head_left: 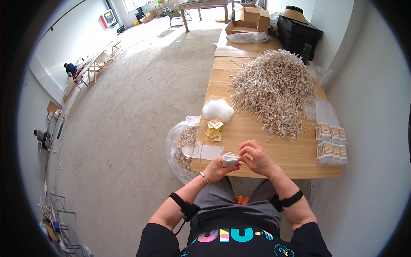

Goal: Counting and packaging cotton swabs into small plastic bags.

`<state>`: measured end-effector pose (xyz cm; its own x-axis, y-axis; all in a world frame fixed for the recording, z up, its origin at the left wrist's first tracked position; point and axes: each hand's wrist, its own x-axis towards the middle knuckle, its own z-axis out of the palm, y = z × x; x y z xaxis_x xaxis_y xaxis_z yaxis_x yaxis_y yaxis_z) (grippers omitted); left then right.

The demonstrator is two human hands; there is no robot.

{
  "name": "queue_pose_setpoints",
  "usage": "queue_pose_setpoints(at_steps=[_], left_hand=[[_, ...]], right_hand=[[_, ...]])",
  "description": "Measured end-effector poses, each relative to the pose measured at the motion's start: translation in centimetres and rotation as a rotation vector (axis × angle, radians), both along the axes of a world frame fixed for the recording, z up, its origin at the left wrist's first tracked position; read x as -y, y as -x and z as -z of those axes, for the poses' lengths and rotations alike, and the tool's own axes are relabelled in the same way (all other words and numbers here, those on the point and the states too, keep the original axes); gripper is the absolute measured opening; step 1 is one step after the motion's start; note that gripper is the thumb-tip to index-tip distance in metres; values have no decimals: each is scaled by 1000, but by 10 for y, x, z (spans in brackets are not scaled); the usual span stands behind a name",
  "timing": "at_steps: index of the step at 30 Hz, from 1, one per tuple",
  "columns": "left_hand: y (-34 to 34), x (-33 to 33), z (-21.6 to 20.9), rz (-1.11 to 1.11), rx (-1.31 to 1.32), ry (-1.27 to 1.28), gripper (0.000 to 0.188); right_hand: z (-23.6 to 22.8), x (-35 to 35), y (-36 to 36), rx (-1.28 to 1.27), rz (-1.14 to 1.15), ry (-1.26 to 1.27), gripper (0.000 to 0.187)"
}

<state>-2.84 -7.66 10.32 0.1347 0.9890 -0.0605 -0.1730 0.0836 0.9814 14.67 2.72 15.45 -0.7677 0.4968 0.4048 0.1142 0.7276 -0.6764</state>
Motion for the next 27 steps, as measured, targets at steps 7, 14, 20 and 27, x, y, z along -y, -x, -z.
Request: queue_pose_setpoints(at_steps=[7, 14, 20, 27], left_hand=[[0, 0, 3, 31, -16, -4, 24], [1, -1, 0, 6, -10, -17, 17], [4, 0, 2, 21, -126, -35, 13], [1, -1, 5, 10, -130, -115, 9]], right_hand=[[-2, 1, -2, 54, -24, -28, 11], [-11, 7, 6, -30, 9, 7, 16], [3, 14, 16, -48, -32, -5, 26], [14, 16, 21, -100, -26, 5, 23]])
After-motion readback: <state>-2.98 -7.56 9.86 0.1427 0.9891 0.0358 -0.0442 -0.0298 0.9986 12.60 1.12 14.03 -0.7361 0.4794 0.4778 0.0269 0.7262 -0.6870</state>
